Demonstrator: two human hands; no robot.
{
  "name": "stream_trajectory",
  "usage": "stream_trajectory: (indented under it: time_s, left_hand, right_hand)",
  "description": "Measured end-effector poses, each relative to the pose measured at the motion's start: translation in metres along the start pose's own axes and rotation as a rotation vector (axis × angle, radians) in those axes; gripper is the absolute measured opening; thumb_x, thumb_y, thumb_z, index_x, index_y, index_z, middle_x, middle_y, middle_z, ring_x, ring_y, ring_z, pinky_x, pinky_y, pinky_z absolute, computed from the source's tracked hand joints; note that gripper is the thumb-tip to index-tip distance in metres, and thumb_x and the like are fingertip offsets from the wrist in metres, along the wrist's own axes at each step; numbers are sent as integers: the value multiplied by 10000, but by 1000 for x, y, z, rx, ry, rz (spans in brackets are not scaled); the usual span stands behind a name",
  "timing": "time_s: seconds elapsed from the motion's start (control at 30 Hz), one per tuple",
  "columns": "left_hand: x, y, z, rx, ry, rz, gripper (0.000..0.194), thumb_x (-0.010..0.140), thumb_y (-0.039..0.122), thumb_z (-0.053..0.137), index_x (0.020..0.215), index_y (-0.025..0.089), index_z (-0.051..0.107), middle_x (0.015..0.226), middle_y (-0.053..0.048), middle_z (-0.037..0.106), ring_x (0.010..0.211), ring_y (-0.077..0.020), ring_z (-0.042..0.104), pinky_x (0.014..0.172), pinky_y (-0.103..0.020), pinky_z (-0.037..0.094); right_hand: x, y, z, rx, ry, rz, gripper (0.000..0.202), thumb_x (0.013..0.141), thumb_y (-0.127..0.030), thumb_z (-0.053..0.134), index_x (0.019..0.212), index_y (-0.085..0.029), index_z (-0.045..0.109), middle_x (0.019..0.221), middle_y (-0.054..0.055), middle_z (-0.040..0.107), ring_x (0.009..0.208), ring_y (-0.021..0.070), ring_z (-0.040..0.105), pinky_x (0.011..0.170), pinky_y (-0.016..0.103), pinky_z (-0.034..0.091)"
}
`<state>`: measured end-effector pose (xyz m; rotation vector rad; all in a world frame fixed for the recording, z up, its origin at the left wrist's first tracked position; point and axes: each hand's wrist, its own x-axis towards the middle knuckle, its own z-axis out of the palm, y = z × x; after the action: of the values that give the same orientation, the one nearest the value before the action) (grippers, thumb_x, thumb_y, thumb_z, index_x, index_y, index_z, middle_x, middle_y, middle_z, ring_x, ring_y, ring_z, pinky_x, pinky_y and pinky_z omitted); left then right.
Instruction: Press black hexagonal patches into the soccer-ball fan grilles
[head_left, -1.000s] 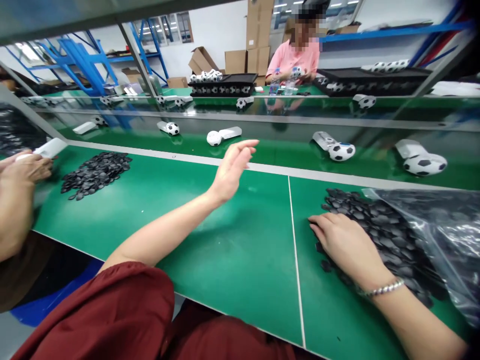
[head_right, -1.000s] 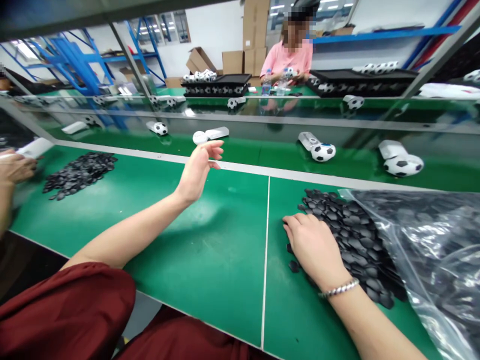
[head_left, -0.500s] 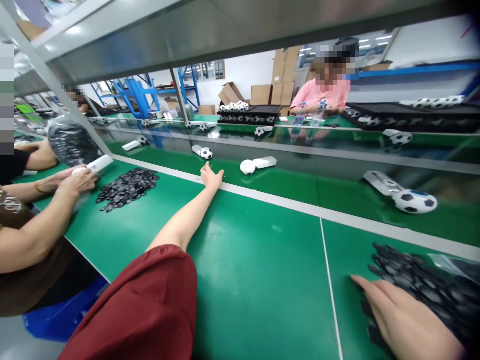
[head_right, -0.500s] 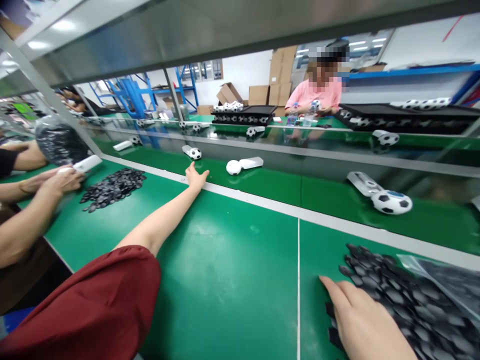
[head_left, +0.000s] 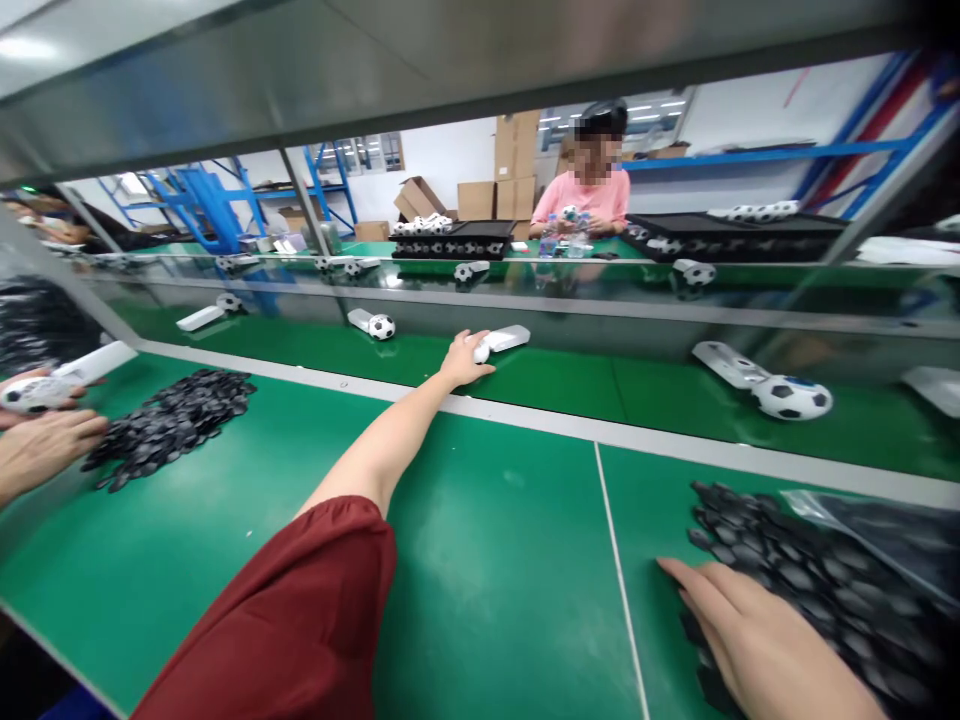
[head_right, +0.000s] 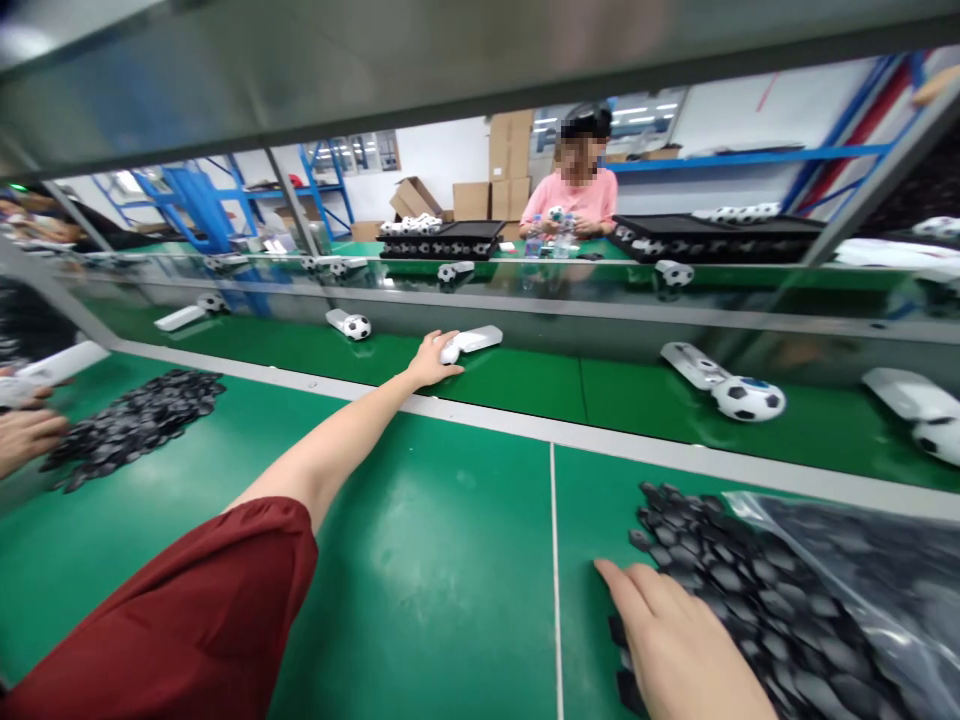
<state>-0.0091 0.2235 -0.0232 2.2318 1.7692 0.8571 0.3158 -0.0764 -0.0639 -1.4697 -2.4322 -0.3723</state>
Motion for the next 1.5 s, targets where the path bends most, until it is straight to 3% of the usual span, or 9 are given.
stream_trajectory:
  time_s: [0.13, 0.27, 0.5, 0.73, 0.9, 1.03, 1.17, 1.33, 1.5]
  left_hand:
    - [5, 23, 8, 48, -2, -5, 560, 693, 225, 619, 1232, 216, 467, 1174, -116, 431, 1038, -251, 542, 918, -351, 436]
    - [-16, 45, -25, 111, -10, 93, 514, 651, 235, 633, 1153, 201, 528, 1067, -90, 469, 975, -237, 552, 894, -332, 451]
    - [-137, 102, -102, 434, -38, 453, 414, 722, 315, 544, 1123, 209, 526, 1098, -78, 509, 977, -252, 525, 769, -344, 483]
    - [-239, 127, -119, 501, -262, 557, 455, 732, 347, 578, 1144, 172, 499, 1118, -111, 487, 882, -234, 559, 609, -299, 488]
    - [-234, 125, -122, 427, -690, 687, 631, 689, 160, 609, 1275, 251, 396, 1178, -80, 475, 841, -182, 570, 610, -253, 474]
    - [-206, 121, -115, 575, -613, 913, 684, 662, 97, 615, 1282, 300, 409, 1325, -106, 413, 1170, -331, 408, 862, -428, 418]
    - [-193, 125, -99, 480, -642, 972, 481, 697, 197, 614, 1160, 263, 498, 1338, -75, 436, 1258, -316, 336, 1010, -513, 269]
    - [-207, 144, -77, 392, -584, 747, 321, 702, 396, 583, 942, 183, 570, 871, -57, 603, 867, -236, 574, 806, -370, 433]
    - [-232, 154, -60, 237, -493, 458, 540, 738, 507, 529, 1194, 222, 475, 995, -53, 582, 895, -230, 582, 704, -306, 453]
  right_hand:
    - [10, -16, -21, -11, 17, 56, 387, 770, 8, 372, 1040, -139, 606, 876, 95, 615, 781, 206, 597, 663, 341, 504]
    - [18, -21, -31, 35, -17, 80, 333, 770, 10, 409, 958, -160, 626, 851, 76, 630, 744, 214, 603, 636, 358, 503]
    - [30, -26, -41, 355, -50, 240, 173, 877, -175, 436, 885, -170, 609, 843, 62, 665, 767, 192, 619, 705, 327, 489]
    - [36, -28, -45, 671, 105, 339, 67, 814, -219, 546, 819, -198, 610, 838, 25, 660, 785, 165, 608, 748, 306, 480]
    - [36, -36, -46, 863, 128, 386, 106, 797, -253, 559, 873, -199, 609, 848, 23, 660, 785, 161, 608, 748, 314, 483]
    - [36, -40, -48, 919, 98, 395, 108, 783, -280, 573, 839, -190, 593, 783, 14, 638, 703, 145, 582, 681, 296, 480]
    - [36, -40, -50, 917, 86, 357, 104, 786, -288, 573, 803, -189, 598, 790, 21, 625, 714, 146, 569, 675, 297, 473]
    - [36, -41, -56, 895, 146, 284, 83, 780, -278, 592, 775, -196, 609, 881, 53, 612, 885, 182, 563, 763, 333, 474]
    - [34, -46, -61, 984, 103, 268, 116, 770, -319, 617, 783, -204, 625, 1043, 82, 567, 1036, 217, 527, 821, 376, 477]
